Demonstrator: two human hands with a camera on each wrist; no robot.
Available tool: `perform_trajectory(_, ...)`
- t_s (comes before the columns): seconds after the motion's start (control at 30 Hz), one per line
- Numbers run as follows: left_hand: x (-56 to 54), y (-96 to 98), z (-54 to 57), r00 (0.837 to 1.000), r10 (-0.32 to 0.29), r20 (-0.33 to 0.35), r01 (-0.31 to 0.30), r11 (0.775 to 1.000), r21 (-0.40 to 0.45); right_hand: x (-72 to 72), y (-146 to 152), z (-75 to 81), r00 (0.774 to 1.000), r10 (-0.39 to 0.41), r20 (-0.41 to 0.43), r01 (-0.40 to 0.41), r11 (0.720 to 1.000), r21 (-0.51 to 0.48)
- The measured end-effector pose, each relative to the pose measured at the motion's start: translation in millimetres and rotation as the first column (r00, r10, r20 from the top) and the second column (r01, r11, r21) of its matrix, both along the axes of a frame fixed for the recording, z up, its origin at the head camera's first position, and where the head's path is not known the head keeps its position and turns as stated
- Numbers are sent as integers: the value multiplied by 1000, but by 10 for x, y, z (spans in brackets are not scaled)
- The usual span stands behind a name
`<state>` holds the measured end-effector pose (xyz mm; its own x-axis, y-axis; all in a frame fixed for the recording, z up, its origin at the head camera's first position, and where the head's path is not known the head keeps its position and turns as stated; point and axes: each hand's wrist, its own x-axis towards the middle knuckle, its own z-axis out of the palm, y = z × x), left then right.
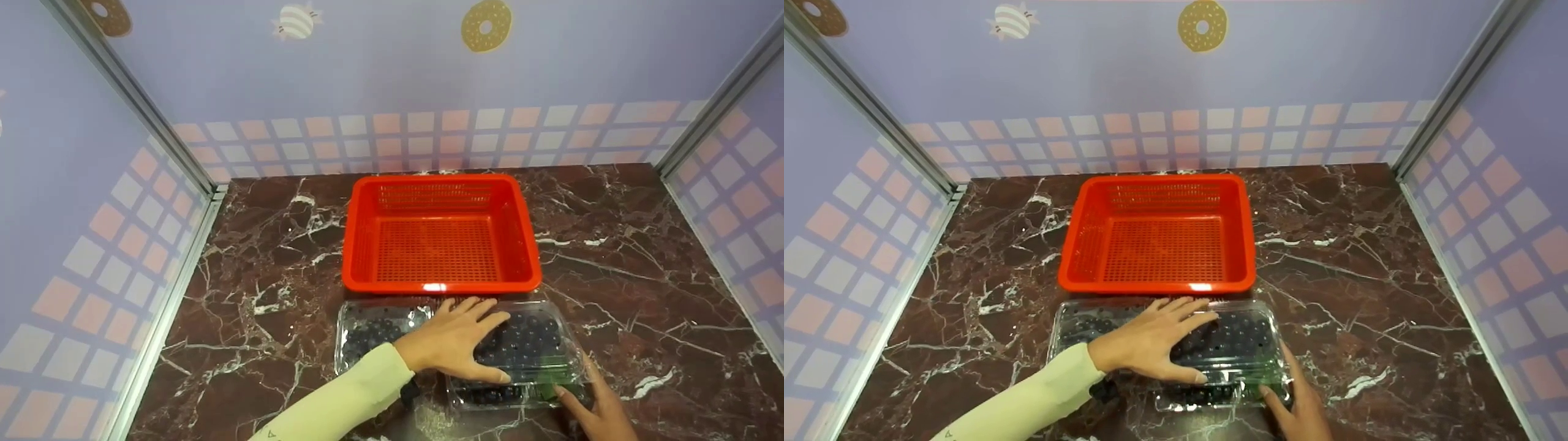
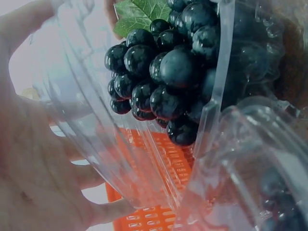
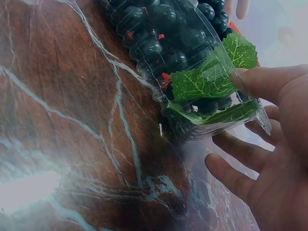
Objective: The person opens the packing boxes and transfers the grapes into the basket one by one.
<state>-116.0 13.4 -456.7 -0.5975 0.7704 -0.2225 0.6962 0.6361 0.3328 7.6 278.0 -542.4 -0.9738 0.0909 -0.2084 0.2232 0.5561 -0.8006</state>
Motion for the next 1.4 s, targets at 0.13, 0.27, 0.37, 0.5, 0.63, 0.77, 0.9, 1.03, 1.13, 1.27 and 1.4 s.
perform_trajectory(0.13,-33,-18,17,999,2,36,-3,1000,20,5,5,-14,1000,-5,-13,5,1000,3)
perform_trajectory(0.27,-58,-18,32,998,15,55,-17,999,32,1,6,-25,1000,-3,-13,3,1000,20)
perform_trajectory(0.37,-72,-13,24,998,22,59,-25,999,40,7,0,-30,999,-6,-45,8,999,38)
perform_trajectory(0.5,-95,-8,10,998,20,67,-24,998,59,21,-24,-37,993,-10,-122,16,999,42)
perform_trajectory(0.63,-118,-5,7,997,19,81,-25,997,68,26,-41,-37,988,-13,-156,20,999,43)
perform_trajectory(0.77,-131,-2,10,995,19,101,-26,997,70,10,-25,-18,997,-7,-73,11,999,46)
perform_trajectory(0.9,-142,3,18,993,18,116,-27,997,76,-3,-1,-12,1000,-1,9,0,998,61)
perform_trajectory(1.03,-158,11,31,993,16,120,-26,997,76,4,-7,-23,1000,-6,-30,7,999,43)
perform_trajectory(1.13,-174,17,46,994,19,112,-27,997,72,11,-19,-29,999,-9,-49,10,999,31)
perform_trajectory(1.27,-197,19,75,995,14,98,-21,997,71,23,-30,-33,998,-14,-63,17,998,54)
perform_trajectory(1.4,-220,19,96,994,8,105,-16,998,68,32,-44,-47,993,-13,-121,22,997,78)
